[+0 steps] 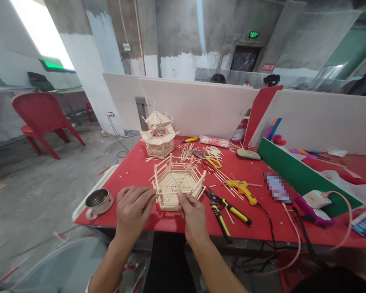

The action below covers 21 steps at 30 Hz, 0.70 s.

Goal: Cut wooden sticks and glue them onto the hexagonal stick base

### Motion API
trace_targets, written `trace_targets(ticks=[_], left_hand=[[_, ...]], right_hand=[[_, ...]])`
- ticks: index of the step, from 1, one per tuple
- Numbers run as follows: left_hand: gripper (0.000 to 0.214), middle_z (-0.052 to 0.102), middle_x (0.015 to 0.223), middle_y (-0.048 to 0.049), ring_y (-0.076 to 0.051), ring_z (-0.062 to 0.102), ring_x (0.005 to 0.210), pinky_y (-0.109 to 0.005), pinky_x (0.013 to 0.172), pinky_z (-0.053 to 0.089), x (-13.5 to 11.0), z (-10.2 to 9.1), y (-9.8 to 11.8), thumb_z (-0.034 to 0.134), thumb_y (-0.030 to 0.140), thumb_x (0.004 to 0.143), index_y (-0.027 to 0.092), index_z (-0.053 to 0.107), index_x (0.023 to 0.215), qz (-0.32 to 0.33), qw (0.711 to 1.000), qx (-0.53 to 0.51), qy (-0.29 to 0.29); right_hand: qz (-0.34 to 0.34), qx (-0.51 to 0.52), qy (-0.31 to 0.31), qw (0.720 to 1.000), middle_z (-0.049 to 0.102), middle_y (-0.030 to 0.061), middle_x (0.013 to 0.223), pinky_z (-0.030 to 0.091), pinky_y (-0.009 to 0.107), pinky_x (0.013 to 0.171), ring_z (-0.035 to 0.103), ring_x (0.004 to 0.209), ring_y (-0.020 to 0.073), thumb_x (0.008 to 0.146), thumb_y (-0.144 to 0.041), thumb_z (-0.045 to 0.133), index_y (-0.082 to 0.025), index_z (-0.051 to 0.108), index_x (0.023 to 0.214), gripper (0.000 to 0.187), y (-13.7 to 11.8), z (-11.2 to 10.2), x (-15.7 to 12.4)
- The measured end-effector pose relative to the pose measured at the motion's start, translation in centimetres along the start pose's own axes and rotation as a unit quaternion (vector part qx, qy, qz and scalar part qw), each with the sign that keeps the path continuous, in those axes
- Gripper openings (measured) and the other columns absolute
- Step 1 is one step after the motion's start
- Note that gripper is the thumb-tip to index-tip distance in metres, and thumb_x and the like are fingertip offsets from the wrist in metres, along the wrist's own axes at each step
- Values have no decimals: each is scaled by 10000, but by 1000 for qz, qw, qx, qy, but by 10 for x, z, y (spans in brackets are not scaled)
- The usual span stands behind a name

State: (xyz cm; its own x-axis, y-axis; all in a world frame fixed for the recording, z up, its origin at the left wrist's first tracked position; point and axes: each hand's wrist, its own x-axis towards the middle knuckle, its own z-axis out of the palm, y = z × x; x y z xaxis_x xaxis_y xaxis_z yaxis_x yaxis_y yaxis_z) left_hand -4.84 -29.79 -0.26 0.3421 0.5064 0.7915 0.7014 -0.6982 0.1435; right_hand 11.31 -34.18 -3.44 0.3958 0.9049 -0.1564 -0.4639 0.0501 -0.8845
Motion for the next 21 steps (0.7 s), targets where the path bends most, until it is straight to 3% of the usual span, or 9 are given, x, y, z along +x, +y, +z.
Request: trace_targets(ticks=[21], left_hand=[[65,763,918,-41,-183,688,825,-406,949,413,-2,6,-6,679,199,875,204,706,934,-5,1000,-13,-2]], right_hand=[[-24,-39,7,999,406,-70,480,270,224,446,282,454,62,705,-573,747,-167,596,563,456,-2,1,1]])
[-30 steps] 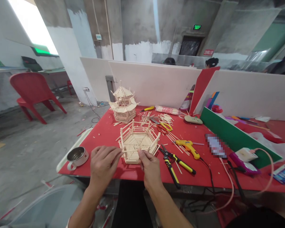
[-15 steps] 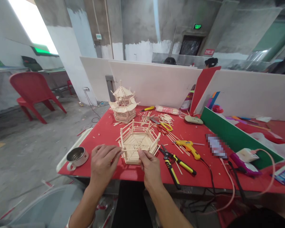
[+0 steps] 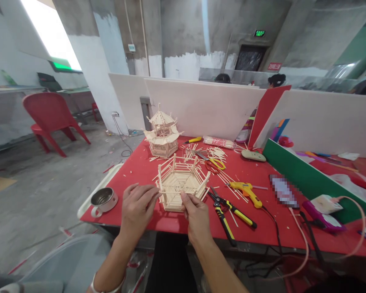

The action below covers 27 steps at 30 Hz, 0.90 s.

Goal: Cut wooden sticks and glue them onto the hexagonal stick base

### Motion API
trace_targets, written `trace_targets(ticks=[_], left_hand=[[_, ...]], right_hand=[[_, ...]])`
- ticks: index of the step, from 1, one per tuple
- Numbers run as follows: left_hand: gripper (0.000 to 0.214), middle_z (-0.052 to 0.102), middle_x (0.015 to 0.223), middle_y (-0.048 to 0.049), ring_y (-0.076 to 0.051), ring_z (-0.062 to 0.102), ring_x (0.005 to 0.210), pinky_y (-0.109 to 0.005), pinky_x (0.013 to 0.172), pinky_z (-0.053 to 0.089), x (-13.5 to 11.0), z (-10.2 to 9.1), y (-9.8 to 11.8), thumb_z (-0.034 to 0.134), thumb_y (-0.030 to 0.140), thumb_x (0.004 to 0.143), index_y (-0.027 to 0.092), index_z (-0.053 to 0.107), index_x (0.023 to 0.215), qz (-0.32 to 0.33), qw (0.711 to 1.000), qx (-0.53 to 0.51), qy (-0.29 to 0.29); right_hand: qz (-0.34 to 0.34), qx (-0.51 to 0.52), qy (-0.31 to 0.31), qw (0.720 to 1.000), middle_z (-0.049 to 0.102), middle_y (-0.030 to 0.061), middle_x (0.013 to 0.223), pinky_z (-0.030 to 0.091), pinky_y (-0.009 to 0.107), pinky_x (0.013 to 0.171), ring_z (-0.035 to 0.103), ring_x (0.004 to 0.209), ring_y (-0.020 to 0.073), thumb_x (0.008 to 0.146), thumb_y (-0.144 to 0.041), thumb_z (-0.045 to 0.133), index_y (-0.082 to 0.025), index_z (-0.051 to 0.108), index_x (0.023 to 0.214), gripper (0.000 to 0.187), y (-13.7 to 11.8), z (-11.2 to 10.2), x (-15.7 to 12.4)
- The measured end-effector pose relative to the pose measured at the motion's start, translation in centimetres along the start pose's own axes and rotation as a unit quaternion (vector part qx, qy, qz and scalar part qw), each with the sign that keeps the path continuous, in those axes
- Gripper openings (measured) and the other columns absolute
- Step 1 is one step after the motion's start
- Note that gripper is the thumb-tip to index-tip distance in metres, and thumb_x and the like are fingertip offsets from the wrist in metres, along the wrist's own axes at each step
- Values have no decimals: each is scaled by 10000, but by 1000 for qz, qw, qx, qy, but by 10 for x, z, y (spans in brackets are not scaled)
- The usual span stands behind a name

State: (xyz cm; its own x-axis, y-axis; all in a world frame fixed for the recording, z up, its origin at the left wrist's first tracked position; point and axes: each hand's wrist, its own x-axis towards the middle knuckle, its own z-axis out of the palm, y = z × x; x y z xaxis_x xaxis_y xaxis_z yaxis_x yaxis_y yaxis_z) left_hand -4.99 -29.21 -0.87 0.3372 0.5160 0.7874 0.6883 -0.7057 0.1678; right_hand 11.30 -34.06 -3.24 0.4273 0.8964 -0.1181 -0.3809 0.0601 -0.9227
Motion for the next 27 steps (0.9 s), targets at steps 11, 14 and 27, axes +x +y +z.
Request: trace_targets(ticks=[11,14,27], left_hand=[[80,769,925,-38,-186,695,822,-410,937,414,1,2,0,668,191,880,217,708,944,2,1000,-8,-5],[92,765,935,-42,-188,690,834,-419,942,409,2,2,1,657,179,886,215,705,956,4,1000,-9,-12],[96,754,907,-36,-175,667,816,-410,944,400,2,1,1,636,188,898,224,718,931,4,1000,-14,-14]], right_hand=[[9,16,-1,1000,405,-72,483,226,231,461,276,476,66,695,-532,776,-169,579,562,434,-2,1,-1],[16,29,-4,999,392,-78,485,215,230,471,267,482,62,693,-516,786,-166,578,565,427,-3,1,-1],[19,34,-5,999,382,-78,489,216,220,454,267,479,63,694,-524,780,-159,608,581,419,-1,-1,0]])
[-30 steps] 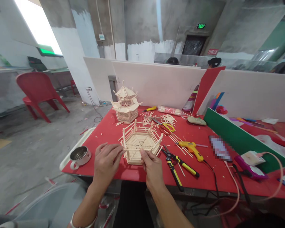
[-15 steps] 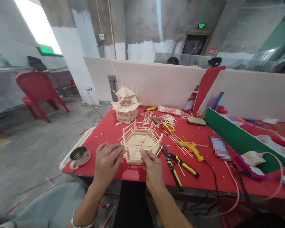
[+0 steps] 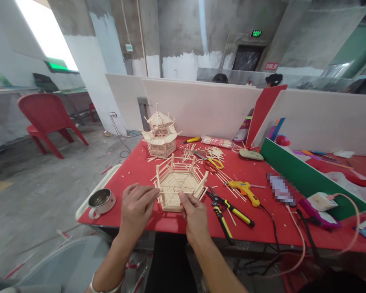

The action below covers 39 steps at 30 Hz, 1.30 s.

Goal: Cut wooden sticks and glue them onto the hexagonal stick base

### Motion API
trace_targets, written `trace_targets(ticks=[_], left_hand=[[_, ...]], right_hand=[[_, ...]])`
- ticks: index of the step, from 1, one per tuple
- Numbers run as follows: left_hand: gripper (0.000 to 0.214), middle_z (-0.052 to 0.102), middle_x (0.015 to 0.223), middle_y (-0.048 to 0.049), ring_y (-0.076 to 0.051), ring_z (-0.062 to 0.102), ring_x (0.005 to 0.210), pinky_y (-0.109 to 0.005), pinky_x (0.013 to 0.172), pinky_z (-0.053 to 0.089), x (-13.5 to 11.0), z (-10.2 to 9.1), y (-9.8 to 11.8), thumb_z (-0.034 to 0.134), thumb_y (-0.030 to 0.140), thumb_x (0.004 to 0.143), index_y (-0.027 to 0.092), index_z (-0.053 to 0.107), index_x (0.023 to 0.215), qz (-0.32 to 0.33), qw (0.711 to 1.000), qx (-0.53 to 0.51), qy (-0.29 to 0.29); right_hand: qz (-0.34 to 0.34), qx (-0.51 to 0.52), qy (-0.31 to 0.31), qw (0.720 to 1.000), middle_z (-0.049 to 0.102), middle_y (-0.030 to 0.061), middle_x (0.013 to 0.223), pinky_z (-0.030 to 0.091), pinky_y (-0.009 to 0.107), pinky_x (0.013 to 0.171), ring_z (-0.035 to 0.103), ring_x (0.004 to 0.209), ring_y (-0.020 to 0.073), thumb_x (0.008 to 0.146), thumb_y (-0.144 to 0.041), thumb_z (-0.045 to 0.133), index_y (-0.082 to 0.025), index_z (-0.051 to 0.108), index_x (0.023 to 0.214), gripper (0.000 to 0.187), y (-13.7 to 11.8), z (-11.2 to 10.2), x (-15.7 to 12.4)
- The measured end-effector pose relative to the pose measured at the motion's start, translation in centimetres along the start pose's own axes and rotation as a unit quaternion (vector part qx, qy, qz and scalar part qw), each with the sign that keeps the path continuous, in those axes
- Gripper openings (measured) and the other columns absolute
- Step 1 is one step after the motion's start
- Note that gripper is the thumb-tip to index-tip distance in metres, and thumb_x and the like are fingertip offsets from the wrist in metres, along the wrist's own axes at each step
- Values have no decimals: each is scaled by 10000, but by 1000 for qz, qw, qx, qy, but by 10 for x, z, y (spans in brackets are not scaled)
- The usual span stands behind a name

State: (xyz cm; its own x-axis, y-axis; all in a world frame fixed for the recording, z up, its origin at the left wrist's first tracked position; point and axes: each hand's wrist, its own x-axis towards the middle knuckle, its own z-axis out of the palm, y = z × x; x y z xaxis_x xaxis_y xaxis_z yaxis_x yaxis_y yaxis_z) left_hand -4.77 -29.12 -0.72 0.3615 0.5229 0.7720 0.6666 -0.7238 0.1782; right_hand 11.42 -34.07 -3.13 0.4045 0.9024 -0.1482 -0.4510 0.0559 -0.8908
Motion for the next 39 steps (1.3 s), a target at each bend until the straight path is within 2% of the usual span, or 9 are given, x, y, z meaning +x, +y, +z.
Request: trace_targets(ticks=[8,12,15,19,23,28,30,34,39], left_hand=[[160,734,907,-58,-190,654,824,-336,786,471,-8,-13,11,614,151,886,218,732,971,-8,998,-52,-19],[167,719,914,-53,-165,669,823,-262,755,511,-14,-14,37,618,149,883,210,739,979,-68,986,-151,-30],[113,723,854,-42,-161,674,786,-237,717,521,-14,-5,64,642,181,872,213,748,891,-126,963,-238,-32],[117,716,772,-43,-165,651,725,-240,658,508,-9,18,99,651,241,867,199,751,824,-209,905,-364,-67],[156,624,650,-16,-123,534,583,-219,534,433,-5,39,122,700,307,822,177,742,745,-292,845,-441,-84],[184,574,626,-6,-95,445,522,-208,469,366,3,38,133,730,349,779,168,751,753,-342,808,-472,-85],[192,571,625,-7,-95,437,529,-208,472,362,6,35,135,740,354,766,164,752,743,-350,809,-466,-80],[211,544,595,4,-90,423,530,-207,483,362,11,36,142,764,363,739,154,749,715,-365,803,-463,-79],[202,529,571,23,-76,407,493,-203,460,347,17,54,154,788,358,713,160,751,727,-378,784,-485,-81]], right_hand=[[-14,-19,-9,1000,414,-63,496,259,218,464,305,484,68,728,-531,750,-159,631,586,416,-13,-4,-16],[-75,-201,-66,975,647,22,658,435,266,579,544,608,153,816,-581,634,-177,770,880,431,-29,-46,-23],[-206,-482,33,851,703,123,1099,450,412,914,595,1052,291,819,-600,615,-216,726,1153,521,-39,-101,-21],[-133,-744,88,649,490,243,1425,332,548,1019,432,1288,428,686,-671,703,-122,478,1439,958,-45,-153,-15],[-72,-789,49,608,590,237,1257,409,469,915,537,1156,386,724,-609,675,-101,469,1438,900,-51,-158,-10],[-106,-754,87,642,613,213,1128,425,434,914,551,1108,363,675,-350,671,-70,527,1387,778,-61,-159,-2],[-133,-678,119,713,607,211,1159,419,450,951,538,1129,369,661,-375,674,-81,547,1370,778,-65,-169,-5],[-97,-327,86,936,640,173,1179,475,448,894,599,1084,335,765,-583,555,-160,552,1362,731,-74,-194,-30],[-21,-33,-123,992,657,195,1159,514,456,787,649,1017,337,756,-654,405,-178,565,1345,773,-68,-197,-81]])
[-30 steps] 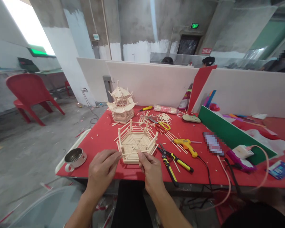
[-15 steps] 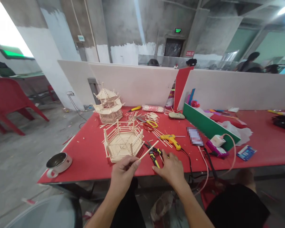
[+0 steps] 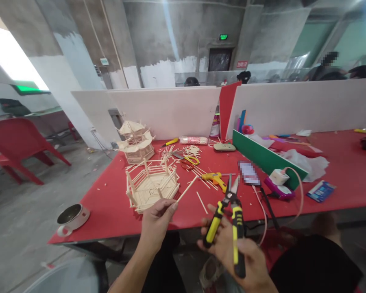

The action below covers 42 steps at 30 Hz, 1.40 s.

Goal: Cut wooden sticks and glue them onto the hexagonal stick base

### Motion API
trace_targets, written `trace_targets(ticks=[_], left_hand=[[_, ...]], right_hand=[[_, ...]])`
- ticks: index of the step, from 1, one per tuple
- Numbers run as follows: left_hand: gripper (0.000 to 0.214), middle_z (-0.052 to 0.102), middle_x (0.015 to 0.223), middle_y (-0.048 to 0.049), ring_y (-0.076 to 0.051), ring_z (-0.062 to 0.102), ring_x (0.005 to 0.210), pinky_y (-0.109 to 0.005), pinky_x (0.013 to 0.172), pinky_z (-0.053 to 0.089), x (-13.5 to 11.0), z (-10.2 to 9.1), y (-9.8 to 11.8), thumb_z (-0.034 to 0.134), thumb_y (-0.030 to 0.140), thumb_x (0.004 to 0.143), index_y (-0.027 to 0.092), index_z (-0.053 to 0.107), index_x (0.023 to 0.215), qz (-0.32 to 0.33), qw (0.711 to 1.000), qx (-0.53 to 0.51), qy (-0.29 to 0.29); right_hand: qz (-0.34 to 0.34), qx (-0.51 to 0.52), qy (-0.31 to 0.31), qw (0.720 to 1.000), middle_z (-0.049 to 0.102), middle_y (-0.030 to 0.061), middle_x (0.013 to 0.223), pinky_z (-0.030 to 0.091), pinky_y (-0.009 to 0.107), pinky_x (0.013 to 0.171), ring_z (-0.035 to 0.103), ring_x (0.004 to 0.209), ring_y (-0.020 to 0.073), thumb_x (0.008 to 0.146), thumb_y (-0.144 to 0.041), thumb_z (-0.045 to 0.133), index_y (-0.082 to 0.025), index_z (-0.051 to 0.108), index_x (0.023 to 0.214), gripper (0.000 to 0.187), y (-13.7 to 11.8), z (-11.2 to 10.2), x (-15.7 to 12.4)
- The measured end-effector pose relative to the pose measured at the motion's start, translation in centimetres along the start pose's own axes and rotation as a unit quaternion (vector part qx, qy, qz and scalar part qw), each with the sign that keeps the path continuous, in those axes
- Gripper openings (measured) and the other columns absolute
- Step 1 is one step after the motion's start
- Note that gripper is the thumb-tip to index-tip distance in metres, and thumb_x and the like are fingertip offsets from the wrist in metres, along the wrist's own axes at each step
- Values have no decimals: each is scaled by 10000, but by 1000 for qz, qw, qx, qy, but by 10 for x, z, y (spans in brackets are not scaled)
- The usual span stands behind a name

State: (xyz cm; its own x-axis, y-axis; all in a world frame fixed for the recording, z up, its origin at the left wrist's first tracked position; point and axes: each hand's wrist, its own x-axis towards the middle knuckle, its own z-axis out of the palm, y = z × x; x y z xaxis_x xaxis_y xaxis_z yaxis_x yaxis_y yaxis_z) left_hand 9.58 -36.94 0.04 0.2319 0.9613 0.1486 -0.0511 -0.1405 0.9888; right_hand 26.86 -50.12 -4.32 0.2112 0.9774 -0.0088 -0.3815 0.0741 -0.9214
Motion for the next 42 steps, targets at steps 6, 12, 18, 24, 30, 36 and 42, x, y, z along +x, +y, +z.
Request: trace_targets(ticks=[6,12,18,24,30,36,42], left_hand=[[180,546,605,13,-79,424,505,-203,461,353,3,10,5,773,342,740,163,750,736,18,1000,8,-24],[175,559,606,6,-89,432,512,-214,480,366,1,2,7,737,338,778,167,747,744,33,998,39,-26],[112,658,715,-23,-145,568,665,-235,597,442,0,-2,2,664,243,828,196,766,820,104,988,98,-65],[160,665,703,-18,-158,601,690,-241,636,461,-5,-10,11,611,189,852,197,733,749,147,977,140,-68],[198,590,642,-7,-138,547,616,-229,579,424,-8,-14,23,575,184,878,179,688,716,179,964,173,-93],[231,524,603,7,-116,500,575,-217,546,380,-8,-15,29,559,174,904,163,672,702,215,948,208,-110],[248,511,598,9,-112,486,575,-220,554,362,-8,-18,27,566,162,900,159,630,661,225,940,227,-117]], right_hand=[[46,-202,-4,978,582,82,1295,454,426,997,560,1190,263,650,-237,535,-278,381,1489,853,22,15,-12],[-6,-399,-16,917,421,88,1499,354,456,1118,419,1366,288,645,-173,577,-292,288,1533,941,17,5,1],[-7,-470,-37,882,340,85,1566,267,488,1176,271,1459,300,696,-205,590,-259,216,1560,942,13,11,2],[-30,-532,-44,845,262,129,1600,223,540,1182,210,1477,336,655,-196,638,-202,147,1575,1043,19,22,3],[-1,-444,-87,892,309,132,1576,313,502,1146,294,1439,350,630,-376,781,-239,205,1560,1103,9,29,1],[24,-375,-91,922,451,123,1471,451,404,1027,507,1267,282,610,-219,728,-237,232,1540,1055,0,37,-1],[-10,-396,-29,918,626,88,1253,506,379,897,607,1066,277,564,-159,689,-263,348,1493,995,19,31,-6]])
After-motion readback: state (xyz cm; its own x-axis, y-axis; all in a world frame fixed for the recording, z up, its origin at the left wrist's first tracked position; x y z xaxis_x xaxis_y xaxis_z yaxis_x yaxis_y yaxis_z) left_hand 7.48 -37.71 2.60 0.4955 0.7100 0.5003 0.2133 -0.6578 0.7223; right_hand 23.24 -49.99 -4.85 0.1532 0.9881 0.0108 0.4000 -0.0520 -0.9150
